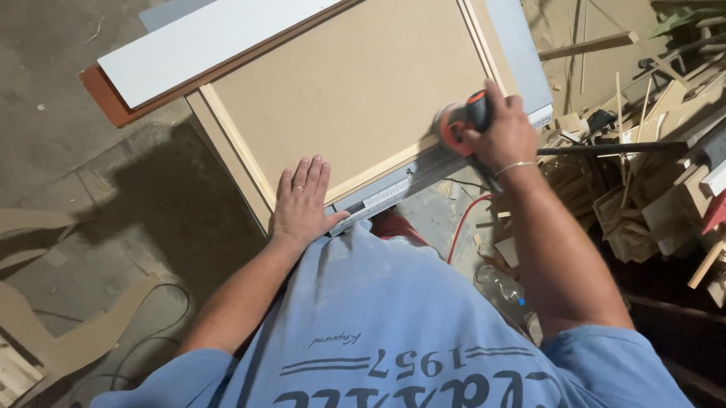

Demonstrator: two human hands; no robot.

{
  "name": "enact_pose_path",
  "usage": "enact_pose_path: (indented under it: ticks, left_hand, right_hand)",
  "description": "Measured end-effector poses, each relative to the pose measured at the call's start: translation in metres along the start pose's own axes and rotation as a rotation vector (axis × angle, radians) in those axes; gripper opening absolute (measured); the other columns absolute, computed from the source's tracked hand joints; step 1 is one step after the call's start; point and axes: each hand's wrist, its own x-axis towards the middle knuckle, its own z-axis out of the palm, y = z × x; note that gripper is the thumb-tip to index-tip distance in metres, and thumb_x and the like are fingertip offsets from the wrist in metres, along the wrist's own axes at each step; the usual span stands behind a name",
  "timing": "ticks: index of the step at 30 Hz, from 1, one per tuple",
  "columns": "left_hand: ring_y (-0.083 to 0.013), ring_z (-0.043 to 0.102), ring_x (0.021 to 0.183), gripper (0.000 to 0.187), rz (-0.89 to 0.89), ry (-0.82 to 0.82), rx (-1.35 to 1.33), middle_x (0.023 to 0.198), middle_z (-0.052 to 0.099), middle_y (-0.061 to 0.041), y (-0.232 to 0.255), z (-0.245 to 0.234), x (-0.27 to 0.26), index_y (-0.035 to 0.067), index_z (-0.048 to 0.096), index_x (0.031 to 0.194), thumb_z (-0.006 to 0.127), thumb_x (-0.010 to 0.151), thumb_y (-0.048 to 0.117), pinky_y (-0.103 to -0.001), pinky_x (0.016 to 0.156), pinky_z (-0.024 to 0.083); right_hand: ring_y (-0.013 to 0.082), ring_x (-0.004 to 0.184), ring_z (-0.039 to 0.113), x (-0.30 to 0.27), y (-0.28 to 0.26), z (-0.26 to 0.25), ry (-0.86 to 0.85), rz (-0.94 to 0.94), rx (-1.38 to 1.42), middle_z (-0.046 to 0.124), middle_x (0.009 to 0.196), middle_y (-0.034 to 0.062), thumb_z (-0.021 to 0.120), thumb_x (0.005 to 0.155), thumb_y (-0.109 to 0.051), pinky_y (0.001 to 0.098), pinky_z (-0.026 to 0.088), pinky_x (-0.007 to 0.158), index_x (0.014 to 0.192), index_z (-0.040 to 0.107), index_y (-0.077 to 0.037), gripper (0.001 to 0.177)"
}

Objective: The person is sanding a wooden panel and frame using an orbital sander, then inspecting and handling the frame.

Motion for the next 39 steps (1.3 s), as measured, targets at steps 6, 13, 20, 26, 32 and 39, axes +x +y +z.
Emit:
enact_pose_path:
  ticks: [6,13,20,26,32,39]
  left_hand:
    - [-0.0254,0.014,0.159,0.116,0.003,0.088,0.164,0.174,0.016,-0.006,-0.001,0.014,0.002,0.014,0.018,0.166,0.03,0.083,0.094,-0.053,0.127,0.013]
    - [-0.03,0.018,0.158,0.115,-0.008,0.026,0.018,0.172,0.022,-0.008,0.0,0.006,0.001,0.015,0.026,0.164,0.042,0.08,0.092,-0.057,0.128,0.014]
    - [-0.0305,0.019,0.158,0.114,0.005,0.06,0.021,0.171,0.024,-0.009,0.0,0.006,0.0,0.014,0.029,0.164,0.044,0.08,0.09,-0.057,0.127,0.016]
    - [-0.0312,0.02,0.158,0.114,0.004,0.052,0.005,0.171,0.025,-0.009,0.0,0.006,0.001,0.013,0.029,0.163,0.045,0.08,0.09,-0.058,0.127,0.017]
    - [-0.0296,0.013,0.159,0.106,-0.009,-0.076,0.022,0.174,0.016,-0.007,0.004,-0.016,0.001,0.014,0.02,0.166,0.062,0.08,0.06,-0.056,0.128,0.014]
    - [-0.0294,0.014,0.159,0.113,-0.023,-0.097,0.01,0.174,0.015,-0.006,0.005,-0.014,0.001,0.015,0.018,0.166,0.071,0.072,0.047,-0.055,0.128,0.014]
  right_hand:
    - [0.0418,0.108,0.06,0.043,0.04,-0.007,0.038,0.081,0.041,0.049,0.129,0.021,0.085,0.083,-0.034,0.0604,0.055,0.085,0.161,0.035,-0.026,0.094]
    - [0.0441,0.12,0.063,0.039,0.048,0.012,0.039,0.097,0.061,0.053,0.134,0.0136,0.081,0.069,-0.044,0.053,0.05,0.103,0.158,0.039,-0.036,0.099]
    - [0.0471,0.117,0.065,-0.02,-0.02,0.014,-0.08,-0.048,0.105,0.054,0.134,0.0135,0.078,0.076,-0.047,0.0551,0.052,0.103,0.158,0.039,-0.029,0.092]
    - [0.0493,0.105,0.069,-0.065,-0.071,0.026,-0.079,-0.278,0.112,0.058,0.124,0.0152,0.076,0.081,-0.049,0.0567,0.057,0.092,0.154,0.045,-0.024,0.083]
    - [0.043,0.096,0.072,-0.084,-0.088,0.056,-0.099,-0.506,0.08,0.056,0.117,0.0107,0.081,0.074,-0.043,0.0522,0.062,0.083,0.155,0.043,-0.027,0.09]
    - [0.0385,0.099,0.071,-0.086,-0.087,0.048,-0.141,-0.558,0.018,0.056,0.116,0.0096,0.083,0.072,-0.041,0.0503,0.062,0.081,0.157,0.038,-0.031,0.096]
